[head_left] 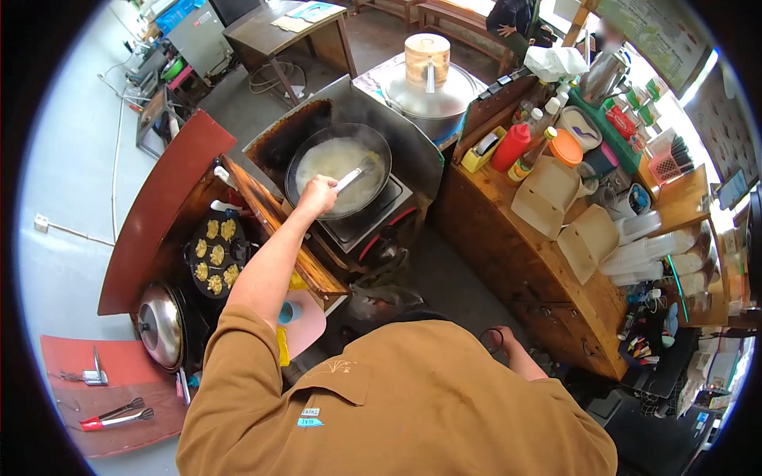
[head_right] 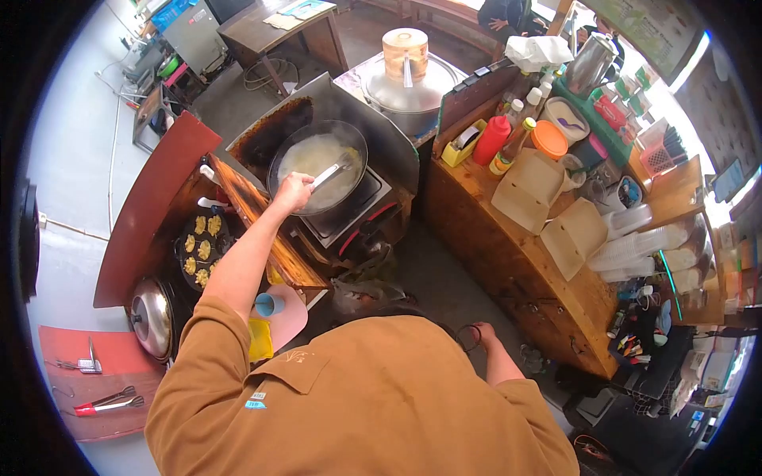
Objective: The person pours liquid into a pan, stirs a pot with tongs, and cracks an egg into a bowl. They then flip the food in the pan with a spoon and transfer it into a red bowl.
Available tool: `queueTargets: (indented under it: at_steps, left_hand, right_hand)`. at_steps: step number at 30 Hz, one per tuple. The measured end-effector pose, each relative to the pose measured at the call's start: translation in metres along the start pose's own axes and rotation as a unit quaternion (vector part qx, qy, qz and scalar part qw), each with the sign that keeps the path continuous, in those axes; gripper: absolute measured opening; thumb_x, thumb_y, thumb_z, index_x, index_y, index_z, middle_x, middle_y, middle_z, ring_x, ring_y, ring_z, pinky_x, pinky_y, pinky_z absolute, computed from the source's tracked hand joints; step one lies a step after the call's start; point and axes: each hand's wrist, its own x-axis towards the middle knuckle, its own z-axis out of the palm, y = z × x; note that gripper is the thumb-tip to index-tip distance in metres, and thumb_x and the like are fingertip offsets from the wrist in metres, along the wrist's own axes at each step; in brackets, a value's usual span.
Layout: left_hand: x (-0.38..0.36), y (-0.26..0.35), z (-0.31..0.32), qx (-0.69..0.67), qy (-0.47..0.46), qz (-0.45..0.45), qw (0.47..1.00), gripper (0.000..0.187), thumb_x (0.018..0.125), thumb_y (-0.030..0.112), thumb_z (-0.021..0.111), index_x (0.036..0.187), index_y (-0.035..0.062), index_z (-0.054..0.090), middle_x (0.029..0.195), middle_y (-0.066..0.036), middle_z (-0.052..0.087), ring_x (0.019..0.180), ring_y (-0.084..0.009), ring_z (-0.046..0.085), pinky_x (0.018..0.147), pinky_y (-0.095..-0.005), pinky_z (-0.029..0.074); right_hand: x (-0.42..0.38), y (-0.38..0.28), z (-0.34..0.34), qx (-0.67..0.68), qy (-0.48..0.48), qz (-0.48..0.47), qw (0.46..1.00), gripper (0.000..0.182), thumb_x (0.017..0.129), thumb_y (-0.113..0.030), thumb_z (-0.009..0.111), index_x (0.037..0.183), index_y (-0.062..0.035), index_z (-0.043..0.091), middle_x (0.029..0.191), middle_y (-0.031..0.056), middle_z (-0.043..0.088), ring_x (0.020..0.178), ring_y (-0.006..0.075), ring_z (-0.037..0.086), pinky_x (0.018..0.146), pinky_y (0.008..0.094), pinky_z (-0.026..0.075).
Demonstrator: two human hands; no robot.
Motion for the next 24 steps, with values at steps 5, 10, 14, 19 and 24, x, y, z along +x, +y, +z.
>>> queueTargets:
  at_steps: [5,10,14,19,24]
  left_hand:
    - [-0.015,-0.015,-0.005,0.128,0.09,0.177,0.972,0.025,0.093,0.022,0.064,0.113,0.0128,0.075,0.105,-0.017,0.074,0.089,-0.0331,0.074,0.081,-0.0431,0.059]
    - [-0.053,-0.017,-0.044,0.358,0.096,0.197,0.908,0.025,0.098,0.023,0.051,0.107,0.02,0.074,0.09,-0.012,0.071,0.088,-0.0326,0.071,0.078,-0.0469,0.056]
    - [-0.069,-0.035,-0.035,0.457,0.126,0.261,0.841,0.019,0.092,0.019,0.056,0.101,0.0222,0.073,0.089,-0.011,0.064,0.087,-0.0299,0.066,0.077,-0.0434,0.052]
    - [-0.038,-0.039,-0.01,0.492,0.185,0.283,0.802,0.02,0.095,0.024,0.056,0.091,0.0142,0.073,0.09,-0.012,0.063,0.088,-0.0292,0.063,0.075,-0.0427,0.047]
    - [-0.002,-0.03,0.005,0.505,0.186,0.217,0.814,0.021,0.096,0.022,0.055,0.102,0.0122,0.073,0.091,-0.013,0.07,0.084,-0.028,0.069,0.069,-0.0411,0.051]
  right_hand:
    - [0.016,0.027,0.007,-0.176,0.014,-0.066,0.982,0.042,0.084,-0.039,0.073,0.1,-0.0007,0.075,0.086,0.0162,0.074,0.079,0.0273,0.07,0.071,0.0388,0.053]
    - [-0.017,-0.002,0.014,-0.129,0.018,-0.072,0.989,0.029,0.087,-0.03,0.07,0.1,-0.0042,0.075,0.078,0.0097,0.068,0.069,0.0219,0.064,0.062,0.036,0.049]
    - [-0.038,-0.024,0.018,-0.073,0.022,-0.039,0.996,0.023,0.089,-0.021,0.065,0.102,-0.0069,0.075,0.072,0.0051,0.065,0.06,0.0184,0.059,0.054,0.0335,0.047]
    - [0.0,0.02,0.017,-0.098,0.012,-0.042,0.994,0.028,0.089,-0.025,0.067,0.108,-0.0052,0.075,0.086,0.0089,0.071,0.074,0.0213,0.066,0.064,0.0356,0.052]
    - [-0.007,0.025,0.005,-0.125,0.02,-0.09,0.988,0.027,0.091,-0.021,0.061,0.111,-0.0075,0.074,0.085,0.0062,0.069,0.069,0.0196,0.062,0.059,0.034,0.052]
